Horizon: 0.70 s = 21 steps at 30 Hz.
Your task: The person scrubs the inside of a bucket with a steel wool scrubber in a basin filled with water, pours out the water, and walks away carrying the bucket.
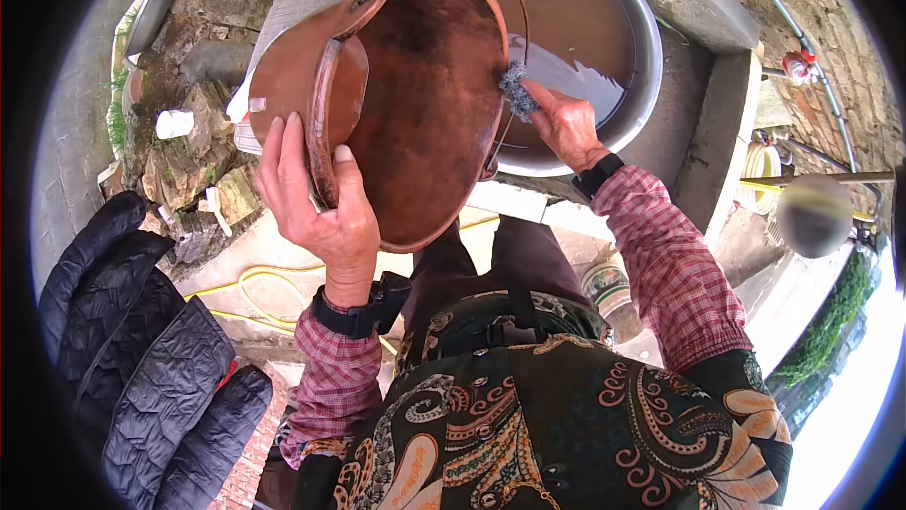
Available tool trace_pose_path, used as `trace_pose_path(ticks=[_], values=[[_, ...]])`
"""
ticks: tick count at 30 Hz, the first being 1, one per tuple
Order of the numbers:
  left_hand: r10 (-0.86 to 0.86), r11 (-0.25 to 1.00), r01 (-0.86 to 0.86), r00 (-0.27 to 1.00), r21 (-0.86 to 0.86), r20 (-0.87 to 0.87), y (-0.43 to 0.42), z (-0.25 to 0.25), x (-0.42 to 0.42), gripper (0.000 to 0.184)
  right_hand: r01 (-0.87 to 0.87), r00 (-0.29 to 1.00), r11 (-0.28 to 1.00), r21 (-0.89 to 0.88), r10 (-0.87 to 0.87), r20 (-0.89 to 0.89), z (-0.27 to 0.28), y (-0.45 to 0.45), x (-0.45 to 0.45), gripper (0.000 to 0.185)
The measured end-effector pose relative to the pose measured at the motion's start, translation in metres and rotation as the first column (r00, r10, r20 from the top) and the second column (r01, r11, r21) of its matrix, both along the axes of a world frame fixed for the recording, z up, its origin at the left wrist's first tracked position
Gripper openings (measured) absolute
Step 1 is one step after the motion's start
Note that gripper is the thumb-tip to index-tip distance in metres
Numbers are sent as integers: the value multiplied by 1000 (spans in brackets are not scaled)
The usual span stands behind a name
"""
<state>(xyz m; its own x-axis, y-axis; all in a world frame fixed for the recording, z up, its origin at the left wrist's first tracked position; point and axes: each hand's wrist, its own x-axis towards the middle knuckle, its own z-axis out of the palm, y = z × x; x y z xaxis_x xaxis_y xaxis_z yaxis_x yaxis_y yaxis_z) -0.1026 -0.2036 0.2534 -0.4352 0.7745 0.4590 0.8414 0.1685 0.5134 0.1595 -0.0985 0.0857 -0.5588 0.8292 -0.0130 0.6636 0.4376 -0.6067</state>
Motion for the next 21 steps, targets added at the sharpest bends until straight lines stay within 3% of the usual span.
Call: trace_pose_path(ticks=[5, 8, 9, 10, 13, 18, 19, 20, 21], values=[[-16, 1000, 16, 999, -2, 40, 9, -1, 4, 47, 76, 992, 997, -16, -78, -100, -1, -1, 19, 48], [-30, 999, 31, 998, -8, 48, 16, -1, 2, 48, 203, 956, 949, -241, -246, -162, 10, -6, 18, 42], [-26, 1000, 27, 999, -15, 47, 18, -1, 2, 48, 252, 933, 908, -335, -319, -164, 11, -7, 17, 41], [-23, 999, 24, 999, -22, 46, 19, -1, 3, 48, 252, 849, 810, -530, -448, -280, 7, -9, 14, 38], [-21, 999, 22, 999, -45, 26, 24, 3, 2, 49, 241, 704, 478, -844, -685, -187, 30, 2, 5, 50], [-29, 998, 31, 999, -49, 39, 28, 4, 1, 49, 367, 623, 552, -749, -744, -243, -4, 24, 34, 52], [-30, 998, 32, 999, -48, 36, 28, 4, 1, 49, 434, 707, 609, -664, -687, -168, -31, 34, 50, 50], [-30, 998, 32, 999, -48, 33, 28, 4, 0, 49, 476, 838, 719, -506, -545, 13, -39, 49, 62, 49], [-37, 998, 39, 999, -45, 35, 30, 3, 0, 49, 452, 891, 824, -342, -395, 224, -48, 63, 72, 47]])
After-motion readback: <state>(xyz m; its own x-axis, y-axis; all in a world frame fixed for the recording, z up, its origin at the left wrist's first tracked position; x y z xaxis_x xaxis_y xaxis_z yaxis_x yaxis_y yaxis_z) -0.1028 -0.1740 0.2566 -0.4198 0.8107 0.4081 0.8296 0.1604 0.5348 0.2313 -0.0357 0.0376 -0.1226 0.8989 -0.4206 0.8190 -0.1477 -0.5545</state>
